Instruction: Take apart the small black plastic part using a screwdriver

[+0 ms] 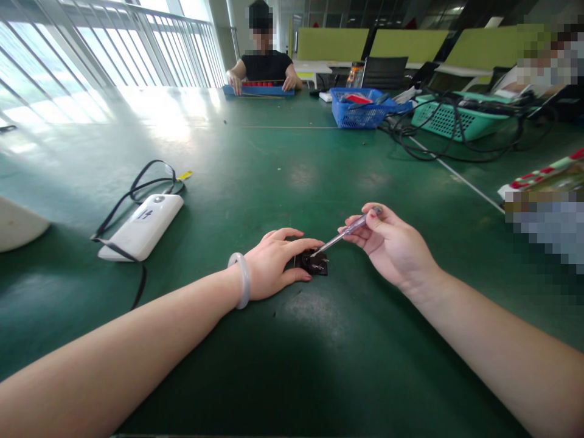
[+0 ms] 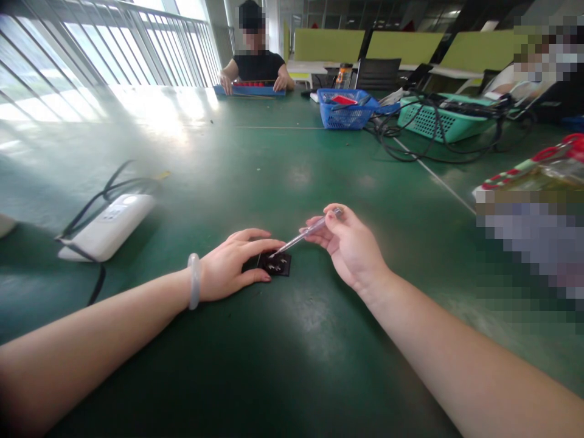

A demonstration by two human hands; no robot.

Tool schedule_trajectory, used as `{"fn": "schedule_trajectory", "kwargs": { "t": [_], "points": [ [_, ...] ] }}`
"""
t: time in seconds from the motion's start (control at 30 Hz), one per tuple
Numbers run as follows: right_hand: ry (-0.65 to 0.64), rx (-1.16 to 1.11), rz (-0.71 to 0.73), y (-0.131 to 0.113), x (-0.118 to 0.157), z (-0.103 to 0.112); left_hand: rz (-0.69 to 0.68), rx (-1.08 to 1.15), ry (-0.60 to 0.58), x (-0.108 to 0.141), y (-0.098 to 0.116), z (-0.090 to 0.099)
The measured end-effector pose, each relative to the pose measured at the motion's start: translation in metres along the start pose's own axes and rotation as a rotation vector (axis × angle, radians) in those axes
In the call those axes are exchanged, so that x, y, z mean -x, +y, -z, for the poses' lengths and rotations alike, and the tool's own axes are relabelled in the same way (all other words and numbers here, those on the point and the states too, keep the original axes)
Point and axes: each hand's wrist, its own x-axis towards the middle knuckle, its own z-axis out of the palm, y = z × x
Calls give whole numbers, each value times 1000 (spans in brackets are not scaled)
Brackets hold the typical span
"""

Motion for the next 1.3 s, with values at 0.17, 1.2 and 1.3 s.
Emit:
{"fn": "schedule_trajectory", "kwargs": {
  "t": [0.17, 1.2, 1.3],
  "points": [
    [18, 10, 11, -4, 2, -3, -7, -1, -14, 0, -1, 0],
    [-489, 891, 940, -14, 34, -2, -20, -46, 68, -2, -9, -3],
    [-459, 878, 955, -14, 35, -2, -22, -43, 73, -2, -10, -4]
  ]
}}
